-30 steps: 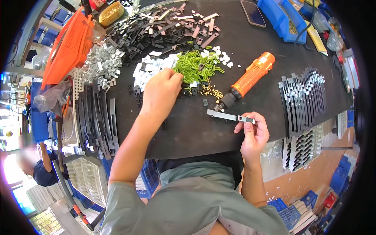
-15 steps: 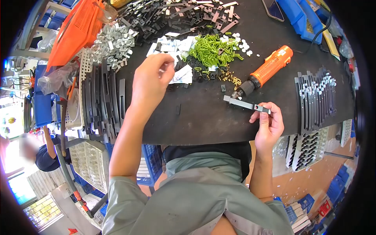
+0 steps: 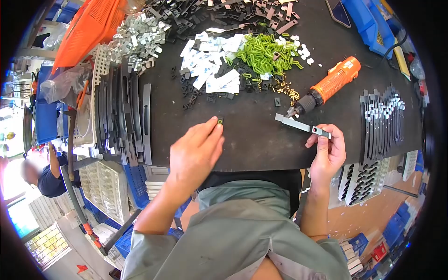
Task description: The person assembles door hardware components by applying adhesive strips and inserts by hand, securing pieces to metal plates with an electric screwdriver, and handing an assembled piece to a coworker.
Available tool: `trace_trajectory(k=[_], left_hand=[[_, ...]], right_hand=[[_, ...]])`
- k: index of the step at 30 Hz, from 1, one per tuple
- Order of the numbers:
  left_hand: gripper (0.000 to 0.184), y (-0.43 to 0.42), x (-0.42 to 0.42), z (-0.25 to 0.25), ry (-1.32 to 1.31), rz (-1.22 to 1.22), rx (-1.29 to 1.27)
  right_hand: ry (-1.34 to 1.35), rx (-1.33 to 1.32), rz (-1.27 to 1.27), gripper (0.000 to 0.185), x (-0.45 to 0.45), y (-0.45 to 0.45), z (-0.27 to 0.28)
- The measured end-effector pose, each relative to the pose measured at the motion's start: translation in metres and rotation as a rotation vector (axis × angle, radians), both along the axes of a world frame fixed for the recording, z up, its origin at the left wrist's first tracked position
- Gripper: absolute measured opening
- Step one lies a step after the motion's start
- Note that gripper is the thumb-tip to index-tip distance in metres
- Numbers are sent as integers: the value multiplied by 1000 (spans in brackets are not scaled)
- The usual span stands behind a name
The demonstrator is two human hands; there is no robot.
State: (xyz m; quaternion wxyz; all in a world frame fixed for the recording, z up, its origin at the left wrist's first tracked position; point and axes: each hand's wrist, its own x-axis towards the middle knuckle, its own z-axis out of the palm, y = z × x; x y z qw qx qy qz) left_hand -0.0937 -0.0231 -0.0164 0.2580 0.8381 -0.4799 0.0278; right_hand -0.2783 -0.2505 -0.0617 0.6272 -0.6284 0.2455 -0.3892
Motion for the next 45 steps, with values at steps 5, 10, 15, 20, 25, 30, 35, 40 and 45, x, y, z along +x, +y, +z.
trace_trajectory(k=[5,10,15,20,25,30,35,40,45], left_hand=[[29,-7,-6,-13,-48,85,-32],[22,-22,-14,6,485,248,-109],[33,-18,-29,13,471,-11,-300],[46,-16,-29,14,483,-110,-228],[41,-12,-24,23,750,0,-132],[26,-14,-21,33,1124,98,16],[22,-29,-24,41,1070,139,104],[39,-63,-10,60,754,-146,107],[42,-186,-4,66,329,-268,112]], right_hand=[[-7,2,-9,14,1,2,2],[17,155,39,16,0,22,19],[37,250,111,16,1,36,22],[57,289,175,15,8,44,28],[114,293,210,12,7,44,30],[264,323,245,12,-2,42,33],[203,370,219,12,-8,42,34],[223,298,244,12,-29,19,47],[133,269,113,13,-38,-11,37]])
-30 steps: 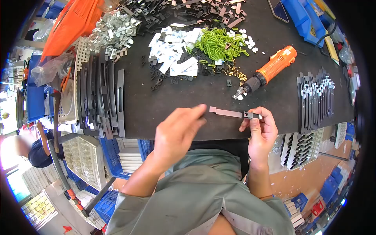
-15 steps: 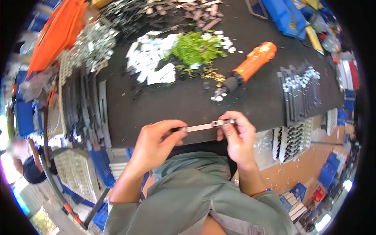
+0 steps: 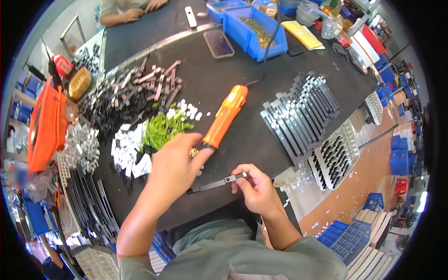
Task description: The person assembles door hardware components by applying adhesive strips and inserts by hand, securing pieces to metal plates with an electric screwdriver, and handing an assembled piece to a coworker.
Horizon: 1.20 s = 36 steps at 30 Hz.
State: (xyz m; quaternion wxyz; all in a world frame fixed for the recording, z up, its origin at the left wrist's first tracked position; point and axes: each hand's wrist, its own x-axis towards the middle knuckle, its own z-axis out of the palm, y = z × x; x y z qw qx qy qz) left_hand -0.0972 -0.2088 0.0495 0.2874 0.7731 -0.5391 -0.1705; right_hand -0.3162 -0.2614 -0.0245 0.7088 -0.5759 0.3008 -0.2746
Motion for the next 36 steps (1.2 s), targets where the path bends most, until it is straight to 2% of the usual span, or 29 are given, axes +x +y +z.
trace_trajectory(k=[2,4,5,8,13,17,19,20,22,23,25,28,29,31,32,33,35,36], left_hand=[[47,-45,-8,-16,-104,-82,12],[59,-84,-19,-26,-348,-98,318],[64,-92,-18,-41,-331,-123,316],[62,-115,-13,-48,-277,-162,275],[64,-204,-19,-31,-328,-291,-7],[57,-301,-21,-65,-445,-346,-96],[50,-321,-28,-69,-456,-338,33],[48,-320,-33,-71,-500,-323,-44],[44,-289,-39,-61,-651,-292,-139],[41,-264,-37,-50,-575,-289,-243],[35,-199,-25,-29,-402,-267,-270],[24,-84,5,-14,-178,-121,-173],[21,-44,11,-11,-120,-30,-170],[21,68,3,-18,181,329,-137],[23,94,-9,-19,231,404,-97],[26,114,-19,-20,284,473,-64],[40,125,-40,-26,472,537,-197],[41,126,-44,-26,406,487,-231]], right_hand=[[4,13,-39,14,-2,-11,-4],[4,-7,-63,14,-6,-22,-10],[25,-21,-66,15,-8,-27,-12],[26,-86,-114,15,-14,-37,-16],[4,-62,-92,15,-17,-42,-19],[12,-76,-84,16,-17,-41,-26],[-21,-46,-153,18,-17,-39,-31],[-31,-33,-157,18,-18,-40,-31],[-50,-47,-158,17,-18,-41,-31],[-69,-59,-186,17,-17,-39,-31],[-57,-45,-168,15,-16,-41,-24],[63,-102,-140,10,-17,-44,-20],[-18,-98,-171,11,-14,-43,-24],[-26,-143,-201,8,-10,-39,-26],[-35,-152,-182,9,-10,-40,-27],[-45,-169,-168,9,-8,-38,-26],[-61,-157,-104,9,3,-24,-14],[-85,-133,-63,10,9,-16,-10]])
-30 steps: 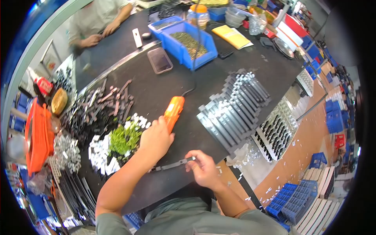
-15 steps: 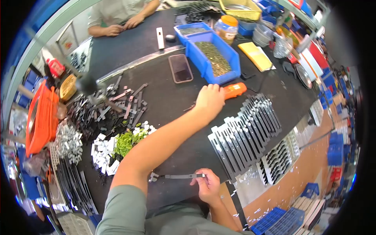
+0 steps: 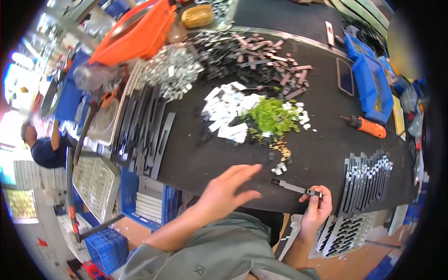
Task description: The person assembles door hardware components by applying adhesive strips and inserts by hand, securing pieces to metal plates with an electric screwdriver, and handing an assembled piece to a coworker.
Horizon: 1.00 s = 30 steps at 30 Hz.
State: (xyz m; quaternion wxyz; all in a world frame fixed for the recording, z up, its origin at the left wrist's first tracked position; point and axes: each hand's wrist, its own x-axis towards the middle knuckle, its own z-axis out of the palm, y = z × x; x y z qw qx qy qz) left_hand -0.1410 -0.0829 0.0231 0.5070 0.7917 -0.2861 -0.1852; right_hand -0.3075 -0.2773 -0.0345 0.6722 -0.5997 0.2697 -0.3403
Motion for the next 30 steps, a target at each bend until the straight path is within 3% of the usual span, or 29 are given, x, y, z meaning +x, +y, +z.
trace_trajectory(k=[2,4,7,11,19,21,22,23,24,25,27,30], left_hand=[[41,10,3,-7,-82,-12,-22],[35,24,12,-20,-24,-242,-73],[28,42,19,-22,-96,-284,-127],[23,64,18,-10,-131,-249,-155],[31,91,24,-9,-202,-313,-102],[31,97,33,2,-365,-218,-54],[29,106,43,15,-135,-104,97],[26,114,58,20,-116,56,172],[24,120,72,22,-121,255,326],[25,129,89,14,-317,375,483],[29,133,114,0,-387,400,843],[30,117,123,-13,-469,308,1003]], right_hand=[[-21,-28,79,10,9,17,-1],[-45,-48,128,11,17,33,0],[-56,-67,149,13,20,52,5],[-60,-89,165,15,23,70,5],[-54,-143,250,16,31,87,13],[-60,-151,240,15,31,87,13],[-68,-159,226,14,29,86,13],[-63,-158,214,14,27,84,12],[-73,-173,172,13,25,80,11],[-85,-191,126,12,23,75,10],[-100,-199,77,11,17,62,6],[-142,-184,-13,13,9,47,3]])
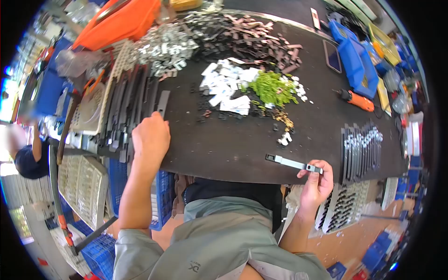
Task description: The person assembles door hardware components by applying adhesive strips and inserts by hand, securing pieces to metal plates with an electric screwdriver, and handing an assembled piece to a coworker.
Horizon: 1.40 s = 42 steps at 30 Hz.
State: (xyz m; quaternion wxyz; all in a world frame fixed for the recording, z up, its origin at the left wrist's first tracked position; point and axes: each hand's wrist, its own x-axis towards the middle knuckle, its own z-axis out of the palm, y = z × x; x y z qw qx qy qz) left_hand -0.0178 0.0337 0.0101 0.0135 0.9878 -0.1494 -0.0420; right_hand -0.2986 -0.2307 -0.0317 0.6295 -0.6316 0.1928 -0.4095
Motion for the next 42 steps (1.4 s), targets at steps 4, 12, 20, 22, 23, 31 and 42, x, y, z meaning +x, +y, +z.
trace_trajectory(k=[4,12,20,22,23,31,42], left_hand=[[29,-7,5,34,267,109,-425],[16,-37,-63,27,395,14,-1307],[20,-71,-98,-15,78,-760,-804],[22,-75,-96,-24,157,-843,-704],[22,-78,-93,-20,158,-849,-701],[16,-181,-45,23,132,-984,-673],[4,-320,-5,-56,-207,-1253,-511]], right_hand=[[-12,3,-78,14,-12,-15,5],[-67,32,-223,17,-25,-39,-7],[-114,34,-284,21,-23,-61,-20],[-124,54,-280,21,-19,-67,-27],[-129,76,-275,20,-18,-69,-30],[-66,74,-325,14,-11,-70,-35],[-8,137,-344,12,-9,-68,-24]])
